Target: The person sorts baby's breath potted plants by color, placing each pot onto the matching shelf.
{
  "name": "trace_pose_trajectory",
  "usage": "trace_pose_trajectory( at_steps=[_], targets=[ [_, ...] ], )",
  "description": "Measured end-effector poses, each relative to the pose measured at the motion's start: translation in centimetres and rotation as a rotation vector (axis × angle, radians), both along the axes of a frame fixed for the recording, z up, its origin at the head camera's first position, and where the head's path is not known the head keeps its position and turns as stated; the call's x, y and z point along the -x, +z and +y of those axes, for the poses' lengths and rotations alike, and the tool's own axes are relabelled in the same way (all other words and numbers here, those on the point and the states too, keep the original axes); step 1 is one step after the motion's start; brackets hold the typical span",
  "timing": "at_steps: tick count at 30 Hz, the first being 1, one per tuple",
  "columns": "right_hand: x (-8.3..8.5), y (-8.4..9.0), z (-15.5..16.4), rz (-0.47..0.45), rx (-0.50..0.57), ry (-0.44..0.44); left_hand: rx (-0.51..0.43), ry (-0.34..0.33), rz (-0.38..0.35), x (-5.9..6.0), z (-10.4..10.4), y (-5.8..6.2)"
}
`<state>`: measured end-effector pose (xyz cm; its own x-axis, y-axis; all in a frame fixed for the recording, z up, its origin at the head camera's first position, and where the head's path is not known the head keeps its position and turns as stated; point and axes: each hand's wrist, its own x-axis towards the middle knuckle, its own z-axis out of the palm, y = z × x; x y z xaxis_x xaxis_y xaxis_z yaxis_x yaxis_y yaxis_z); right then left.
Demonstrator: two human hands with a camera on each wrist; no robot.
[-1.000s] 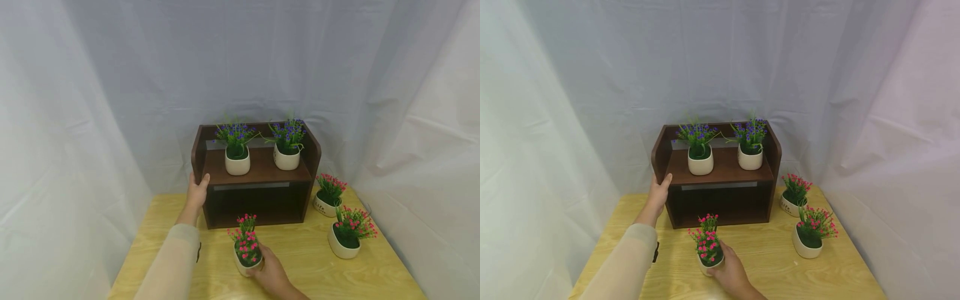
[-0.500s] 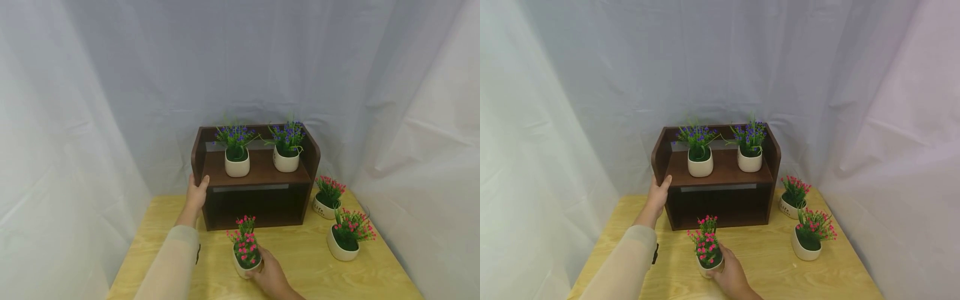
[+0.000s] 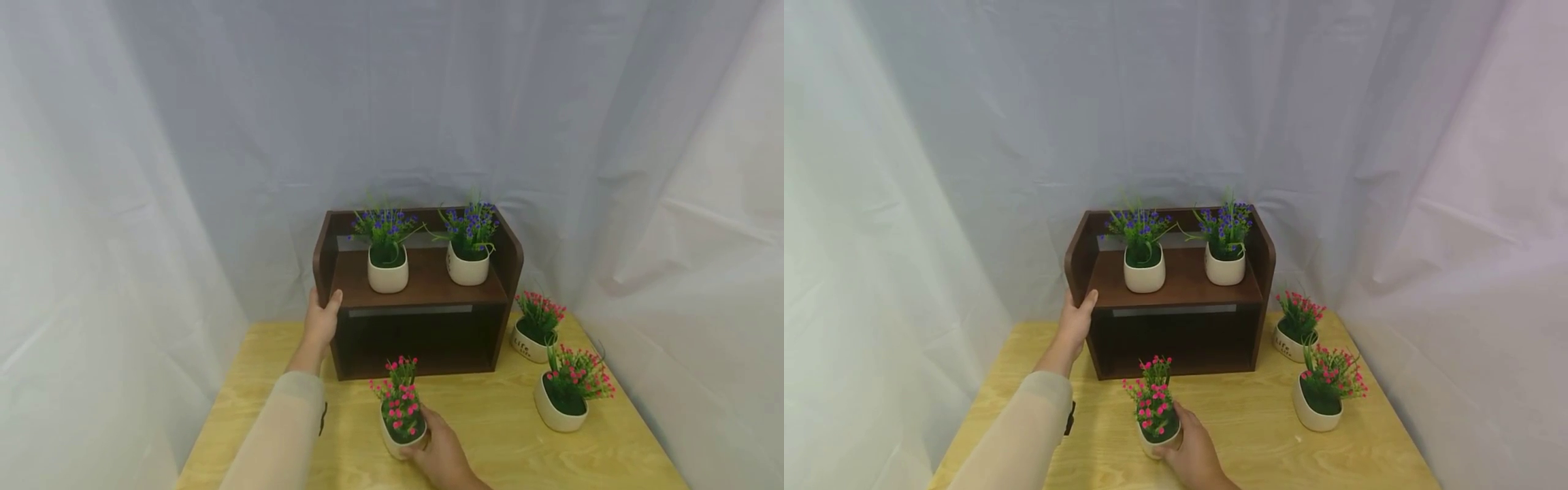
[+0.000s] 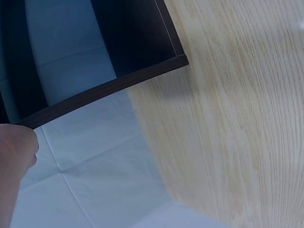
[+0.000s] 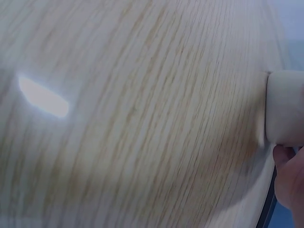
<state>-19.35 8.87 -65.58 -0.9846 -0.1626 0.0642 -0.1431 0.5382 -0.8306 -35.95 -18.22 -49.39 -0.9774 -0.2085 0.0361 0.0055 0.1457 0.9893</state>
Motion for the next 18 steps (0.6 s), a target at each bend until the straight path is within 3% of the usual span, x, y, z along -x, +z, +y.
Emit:
trace_pose_trajectory(
  at_steps=[10, 18],
  targets=[
    [0.0, 0.6, -0.5, -0.008, 0.041, -0.030, -0.001, 0.015, -0.018, -0.1, -0.1, 0.0],
    [0.3, 0.5, -1.1, -0.008, 0.098, -0.034, -0.035, 0.003, 0.014, -0.1, 0.0, 0.0]
  ],
)
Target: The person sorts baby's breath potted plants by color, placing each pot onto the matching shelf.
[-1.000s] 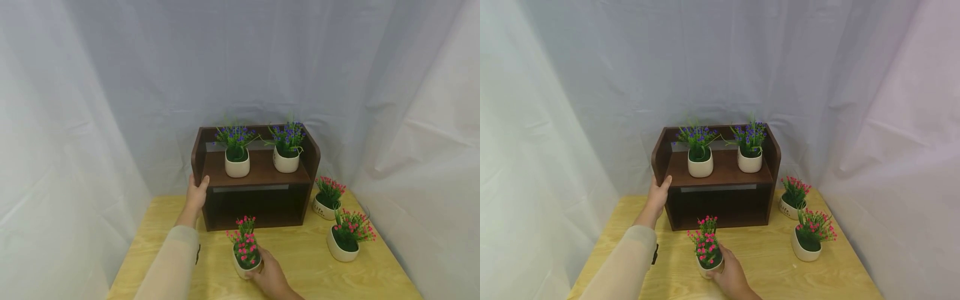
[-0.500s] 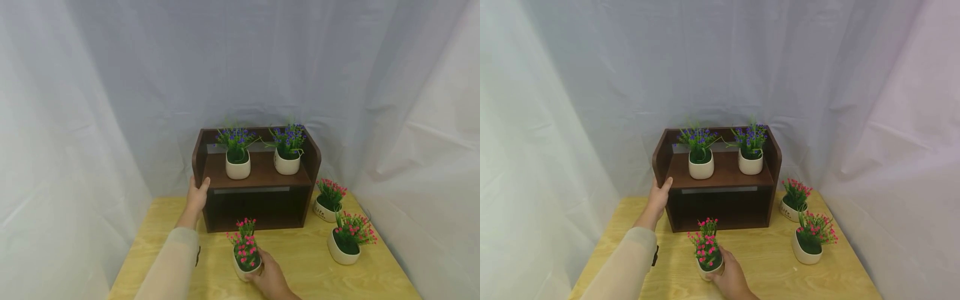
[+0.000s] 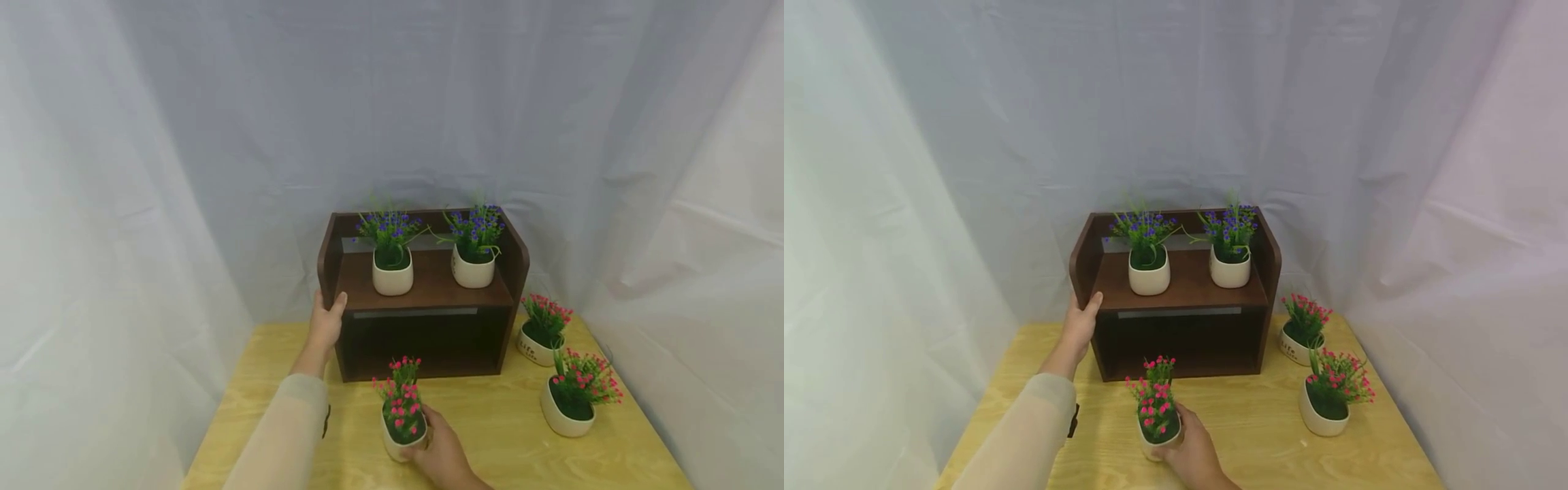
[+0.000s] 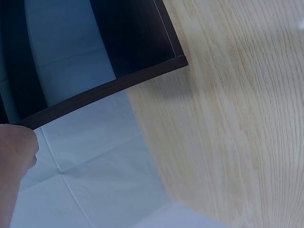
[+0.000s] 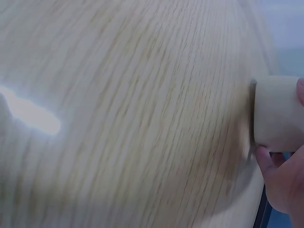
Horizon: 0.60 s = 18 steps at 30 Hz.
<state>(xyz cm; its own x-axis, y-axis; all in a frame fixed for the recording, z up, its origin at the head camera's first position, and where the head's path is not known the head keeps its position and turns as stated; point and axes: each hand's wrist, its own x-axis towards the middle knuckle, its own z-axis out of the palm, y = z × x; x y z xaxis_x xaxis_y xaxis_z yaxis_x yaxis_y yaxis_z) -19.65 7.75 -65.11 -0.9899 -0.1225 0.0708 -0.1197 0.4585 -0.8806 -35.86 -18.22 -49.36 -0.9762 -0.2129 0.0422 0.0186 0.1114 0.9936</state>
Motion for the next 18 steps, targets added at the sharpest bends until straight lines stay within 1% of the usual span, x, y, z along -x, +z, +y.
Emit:
trace_pose_trajectory(
  at_steps=[5, 8, 10, 14, 18],
  targets=[
    [0.8, 0.1, -0.5, 0.012, -0.015, 0.000, -0.005, 0.002, -0.003, 0.0, 0.0, 0.0],
    [1.4, 0.6, -0.9, 0.041, -0.031, -0.001, -0.020, 0.004, 0.015, 0.0, 0.1, 0.0],
    [1.9, 1.0, -1.3, 0.051, -0.021, -0.004, -0.025, 0.011, 0.021, 0.0, 0.0, -0.1],
    [3.1, 1.6, -2.0, 0.064, 0.007, -0.040, -0.023, 0.011, 0.030, 0.0, 0.1, -0.1],
    [4.3, 1.4, -2.3, 0.070, 0.017, -0.103, -0.016, 0.008, 0.037, 0.0, 0.1, -0.1]
  ],
)
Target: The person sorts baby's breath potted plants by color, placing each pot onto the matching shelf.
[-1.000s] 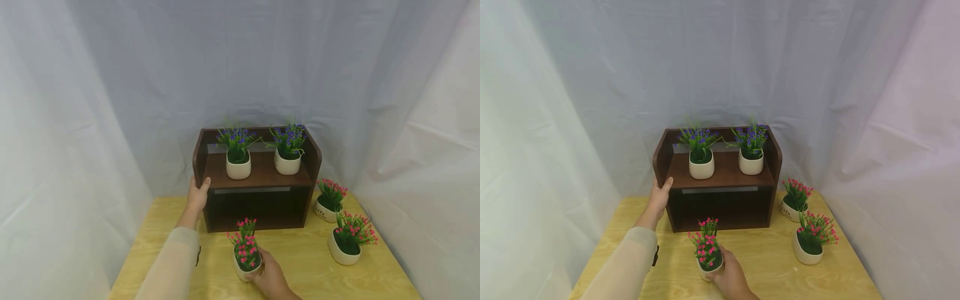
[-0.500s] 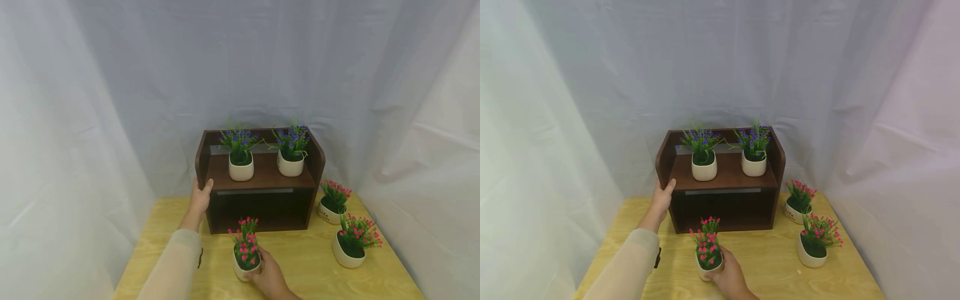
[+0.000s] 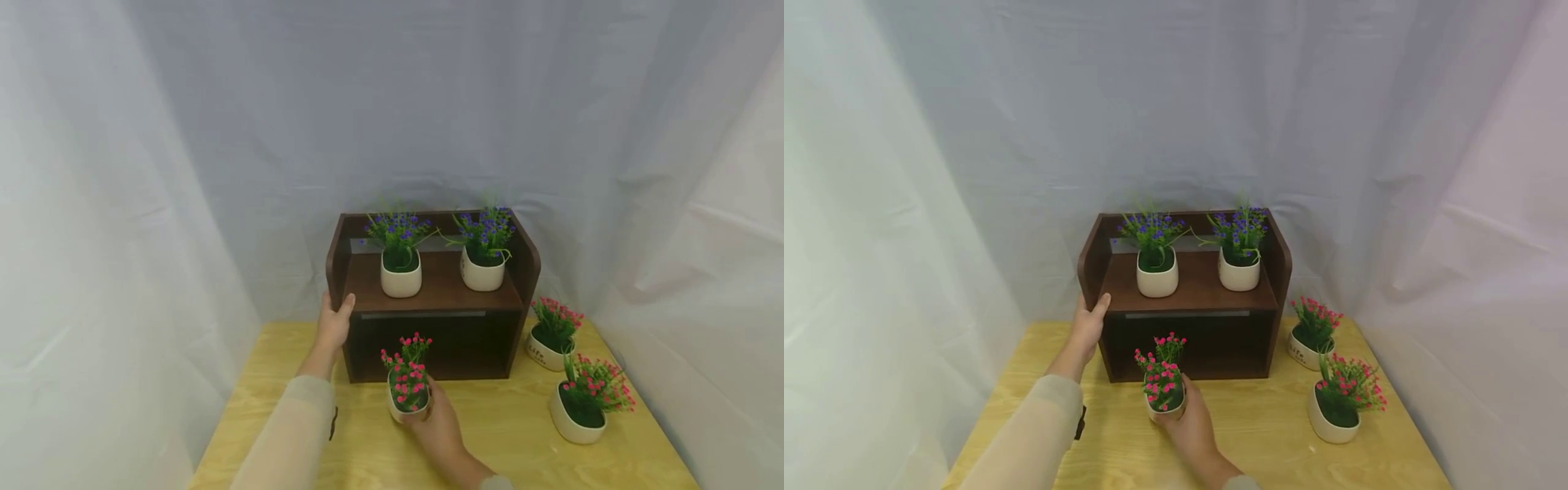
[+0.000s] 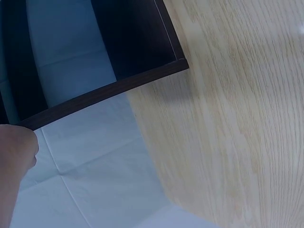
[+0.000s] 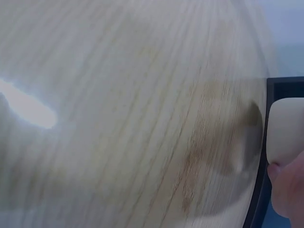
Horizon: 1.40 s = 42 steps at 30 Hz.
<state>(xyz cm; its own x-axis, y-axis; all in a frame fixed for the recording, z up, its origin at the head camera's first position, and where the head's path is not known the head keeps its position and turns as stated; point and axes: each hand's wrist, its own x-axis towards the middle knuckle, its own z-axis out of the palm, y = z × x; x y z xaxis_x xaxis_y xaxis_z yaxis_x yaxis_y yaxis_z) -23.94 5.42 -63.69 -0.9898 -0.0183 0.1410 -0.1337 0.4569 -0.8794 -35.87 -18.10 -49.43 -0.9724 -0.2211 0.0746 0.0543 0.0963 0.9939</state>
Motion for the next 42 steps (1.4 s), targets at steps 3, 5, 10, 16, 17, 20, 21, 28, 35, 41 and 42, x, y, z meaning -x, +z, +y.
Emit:
trace_pose_trajectory(
  at_steps=[3, 5, 10, 16, 17, 20, 21, 28, 35, 41, 42],
  targets=[
    [0.9, -0.4, 0.0, 0.000, 0.000, -0.035, 0.004, 0.003, 0.005, 0.1, 0.1, 0.0],
    [1.4, -0.7, 0.0, 0.010, -0.001, -0.041, 0.002, 0.007, 0.009, 0.2, 0.1, 0.0],
    [2.6, -1.0, -0.1, 0.046, 0.001, -0.031, -0.008, 0.012, 0.017, 0.5, 0.3, 0.0],
    [3.3, -0.8, -0.5, 0.074, -0.001, -0.013, -0.015, 0.000, 0.012, 0.5, 0.4, 0.2],
    [3.4, -0.7, -0.6, 0.066, -0.009, -0.011, -0.013, -0.005, 0.008, 0.4, 0.4, 0.2],
    [4.0, -0.6, -0.9, 0.065, -0.053, 0.001, -0.005, -0.016, -0.007, 0.1, 0.3, 0.4],
    [4.3, -0.5, -1.0, 0.064, -0.062, 0.010, -0.005, -0.018, -0.009, 0.0, 0.3, 0.4],
    [5.4, 0.6, -1.5, 0.021, -0.105, 0.058, 0.015, -0.017, -0.043, 0.0, 0.0, 0.5],
    [6.1, 0.8, -1.6, -0.008, -0.150, 0.104, 0.017, -0.002, -0.056, 0.0, -0.2, 0.2],
    [7.1, 1.1, -2.0, 0.010, -0.226, 0.106, 0.008, 0.015, -0.037, -0.1, 0.0, 0.0],
    [7.3, 1.1, -2.0, 0.021, -0.230, 0.108, 0.003, 0.018, -0.030, -0.1, 0.1, 0.0]
  ],
)
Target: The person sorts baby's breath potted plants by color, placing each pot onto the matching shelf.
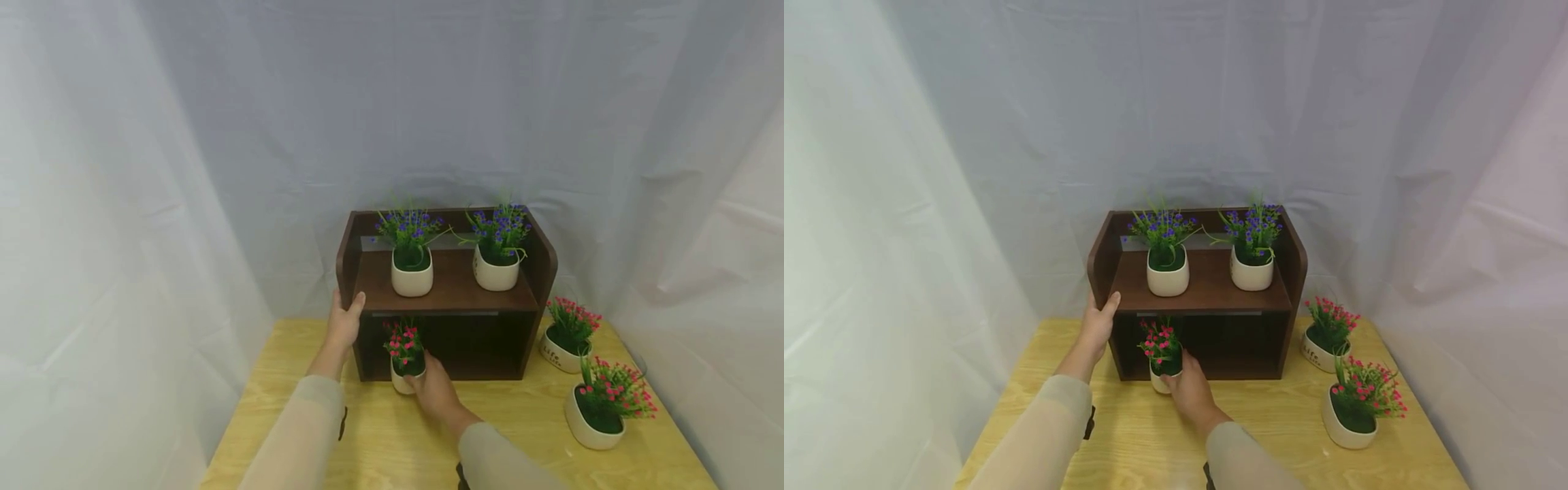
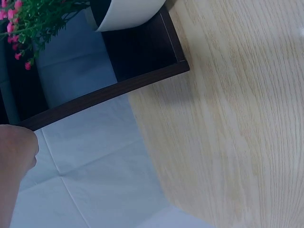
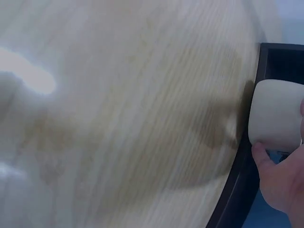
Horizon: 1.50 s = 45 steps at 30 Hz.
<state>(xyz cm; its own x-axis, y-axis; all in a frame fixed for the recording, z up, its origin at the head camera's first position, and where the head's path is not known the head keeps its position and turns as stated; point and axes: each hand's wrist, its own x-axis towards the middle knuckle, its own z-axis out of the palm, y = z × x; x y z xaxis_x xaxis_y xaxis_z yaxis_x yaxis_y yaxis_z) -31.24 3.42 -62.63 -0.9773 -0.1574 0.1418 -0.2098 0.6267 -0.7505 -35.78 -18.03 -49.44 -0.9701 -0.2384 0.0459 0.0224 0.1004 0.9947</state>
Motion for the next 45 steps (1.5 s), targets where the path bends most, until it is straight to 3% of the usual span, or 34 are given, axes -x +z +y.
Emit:
trace_pose_trajectory(
  at_steps=[4, 10, 14, 21, 32, 41, 45],
  targets=[
    [1.3, -0.5, -0.1, 0.046, -0.002, 0.015, -0.016, 0.007, 0.025, -0.1, 0.1, 0.0],
    [4.5, -3.6, -0.1, 0.131, -0.037, 0.019, -0.007, 0.010, 0.016, -0.1, 0.1, 0.0],
    [4.3, -2.1, -0.4, 0.080, 0.008, -0.006, -0.006, 0.003, -0.001, 0.0, 0.0, 0.0],
    [3.8, 0.7, -0.9, -0.028, -0.009, -0.089, -0.004, -0.017, -0.014, -0.1, 0.1, 0.1],
    [4.2, 1.3, -1.9, -0.056, -0.024, -0.116, -0.017, -0.046, -0.001, -0.2, -0.3, 0.1],
    [4.3, 1.6, -2.3, -0.073, -0.008, -0.113, -0.009, -0.015, -0.057, -0.3, -0.2, 0.3],
    [4.3, 1.9, -2.1, -0.097, 0.056, -0.086, -0.016, -0.008, -0.085, -0.3, 0.0, 0.3]
  ],
)
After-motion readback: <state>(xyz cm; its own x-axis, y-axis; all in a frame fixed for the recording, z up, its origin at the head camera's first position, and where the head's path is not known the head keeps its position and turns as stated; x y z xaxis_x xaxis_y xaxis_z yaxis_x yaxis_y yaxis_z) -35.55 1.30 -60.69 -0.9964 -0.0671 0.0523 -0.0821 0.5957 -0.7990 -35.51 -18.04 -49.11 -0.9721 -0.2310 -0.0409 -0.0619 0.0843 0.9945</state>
